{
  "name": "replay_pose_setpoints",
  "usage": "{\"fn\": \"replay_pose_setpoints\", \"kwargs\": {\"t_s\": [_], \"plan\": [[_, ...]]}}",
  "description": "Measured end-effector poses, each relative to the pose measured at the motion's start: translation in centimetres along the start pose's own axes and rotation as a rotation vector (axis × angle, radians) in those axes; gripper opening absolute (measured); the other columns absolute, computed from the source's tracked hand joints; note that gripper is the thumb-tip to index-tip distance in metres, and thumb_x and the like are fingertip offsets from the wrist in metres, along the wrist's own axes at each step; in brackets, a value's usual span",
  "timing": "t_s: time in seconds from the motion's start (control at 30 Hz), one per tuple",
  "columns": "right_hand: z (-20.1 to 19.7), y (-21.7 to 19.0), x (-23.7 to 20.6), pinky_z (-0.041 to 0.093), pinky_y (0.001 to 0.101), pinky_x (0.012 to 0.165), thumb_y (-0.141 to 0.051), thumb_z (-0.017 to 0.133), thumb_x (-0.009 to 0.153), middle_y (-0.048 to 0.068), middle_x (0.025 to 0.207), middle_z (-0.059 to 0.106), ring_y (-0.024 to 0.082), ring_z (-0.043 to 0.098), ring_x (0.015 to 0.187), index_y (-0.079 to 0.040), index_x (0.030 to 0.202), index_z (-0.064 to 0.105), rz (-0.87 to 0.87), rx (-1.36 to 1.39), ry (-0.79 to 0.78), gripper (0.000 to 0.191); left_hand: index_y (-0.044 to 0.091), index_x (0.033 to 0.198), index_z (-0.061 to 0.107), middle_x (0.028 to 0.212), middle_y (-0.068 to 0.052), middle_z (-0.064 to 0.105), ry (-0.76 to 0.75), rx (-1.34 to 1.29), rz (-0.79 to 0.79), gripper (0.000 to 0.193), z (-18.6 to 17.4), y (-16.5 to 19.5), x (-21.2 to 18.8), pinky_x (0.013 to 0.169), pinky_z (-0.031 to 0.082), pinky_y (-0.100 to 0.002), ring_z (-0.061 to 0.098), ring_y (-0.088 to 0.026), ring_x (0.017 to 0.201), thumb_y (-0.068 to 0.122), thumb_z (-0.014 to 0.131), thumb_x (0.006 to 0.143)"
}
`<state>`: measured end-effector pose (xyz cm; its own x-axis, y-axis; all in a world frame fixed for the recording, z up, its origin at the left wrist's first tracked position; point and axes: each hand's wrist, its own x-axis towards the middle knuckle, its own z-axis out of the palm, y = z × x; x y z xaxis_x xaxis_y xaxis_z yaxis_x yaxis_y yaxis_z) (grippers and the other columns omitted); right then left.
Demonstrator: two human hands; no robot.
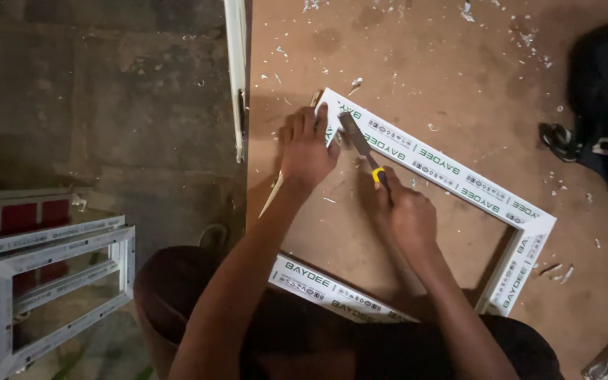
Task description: The person sits on the floor holding a white PVC window frame and uses a hand file to file and smooth the cut edges of the frame, working around the frame and repositioning it to reach different edges.
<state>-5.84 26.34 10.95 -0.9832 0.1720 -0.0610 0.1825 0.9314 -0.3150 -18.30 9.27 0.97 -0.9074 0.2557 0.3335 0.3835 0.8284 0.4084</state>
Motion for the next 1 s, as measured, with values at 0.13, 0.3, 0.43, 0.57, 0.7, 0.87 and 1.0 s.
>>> {"fn": "replay_pose_setpoints", "kwargs": {"t_s": [0.13, 0.3, 0.43, 0.57, 0.7, 0.87, 1.0], "plan": [[0.2, -0.1, -0.2, 0.054, 0.0536, 0.058, -0.028, 0.065, 0.097, 0.021, 0.072, 0.069, 0.042, 0.069, 0.064, -0.013, 0.135, 0.067, -0.028, 0.018, 0.058, 0.041, 0.002, 0.147, 0.048, 0.134, -0.023, 0.050, 0.031, 0.046, 0.017, 0.075, 0.2, 0.0, 0.0, 0.098, 0.041, -0.060, 0.049, -0.044, 0.124, 0.035, 0.068, 0.082], [0.2, 0.0, -0.5, 0.053, 0.0546, 0.059, -0.025, 0.064, 0.096, 0.023, 0.076, 0.070, 0.043, 0.068, 0.067, -0.010, 0.136, 0.066, 0.000, 0.080, 0.024, 0.043, 0.005, 0.149, 0.046, 0.140, -0.022, 0.050, 0.055, 0.034, 0.024, 0.075, 0.7, -0.2, -0.1, 0.103, 0.039, -0.061, 0.048, -0.044, 0.129, 0.036, 0.067, 0.084], [0.8, 0.2, -0.5, 0.053, 0.0542, 0.060, -0.027, 0.063, 0.099, 0.023, 0.077, 0.070, 0.043, 0.068, 0.067, -0.011, 0.135, 0.067, 0.025, 0.056, 0.024, 0.040, 0.004, 0.150, 0.045, 0.140, -0.021, 0.049, -0.002, 0.049, 0.001, 0.078, 1.2, -0.2, -0.5, 0.102, 0.039, -0.062, 0.046, -0.044, 0.128, 0.039, 0.067, 0.084], [1.7, 0.8, -0.3, 0.053, 0.0532, 0.060, -0.029, 0.062, 0.099, 0.023, 0.078, 0.070, 0.042, 0.068, 0.067, -0.010, 0.135, 0.067, -0.005, 0.056, 0.068, 0.041, 0.005, 0.150, 0.045, 0.141, -0.020, 0.050, -0.037, 0.061, -0.031, 0.078, 1.4, -0.2, -0.2, 0.100, 0.039, -0.063, 0.045, -0.043, 0.128, 0.040, 0.068, 0.084], [2.5, 1.1, -0.2, 0.052, 0.0528, 0.058, -0.029, 0.061, 0.100, 0.022, 0.076, 0.069, 0.042, 0.067, 0.065, -0.009, 0.137, 0.066, -0.023, 0.050, 0.049, 0.042, 0.004, 0.155, 0.043, 0.145, -0.018, 0.049, -0.036, 0.042, -0.019, 0.078, 1.3, -0.2, -0.3, 0.106, 0.040, -0.059, 0.047, -0.040, 0.135, 0.035, 0.066, 0.087], [2.9, 1.1, 0.2, 0.053, 0.0530, 0.056, -0.030, 0.062, 0.099, 0.022, 0.073, 0.069, 0.041, 0.068, 0.063, -0.010, 0.135, 0.067, -0.029, 0.050, 0.092, 0.042, 0.005, 0.149, 0.045, 0.141, -0.022, 0.050, 0.041, 0.058, 0.005, 0.076, 0.9, 0.0, -0.2, 0.105, 0.040, -0.060, 0.049, -0.044, 0.129, 0.038, 0.067, 0.084], [3.2, 1.6, -0.3, 0.052, 0.0531, 0.056, -0.032, 0.062, 0.100, 0.021, 0.072, 0.069, 0.042, 0.068, 0.063, -0.013, 0.136, 0.066, 0.007, 0.023, 0.051, 0.041, 0.005, 0.149, 0.047, 0.141, -0.022, 0.053, 0.006, 0.088, 0.004, 0.074, 0.3, 0.2, -0.1, 0.101, 0.041, -0.060, 0.050, -0.043, 0.125, 0.038, 0.068, 0.086]]}}
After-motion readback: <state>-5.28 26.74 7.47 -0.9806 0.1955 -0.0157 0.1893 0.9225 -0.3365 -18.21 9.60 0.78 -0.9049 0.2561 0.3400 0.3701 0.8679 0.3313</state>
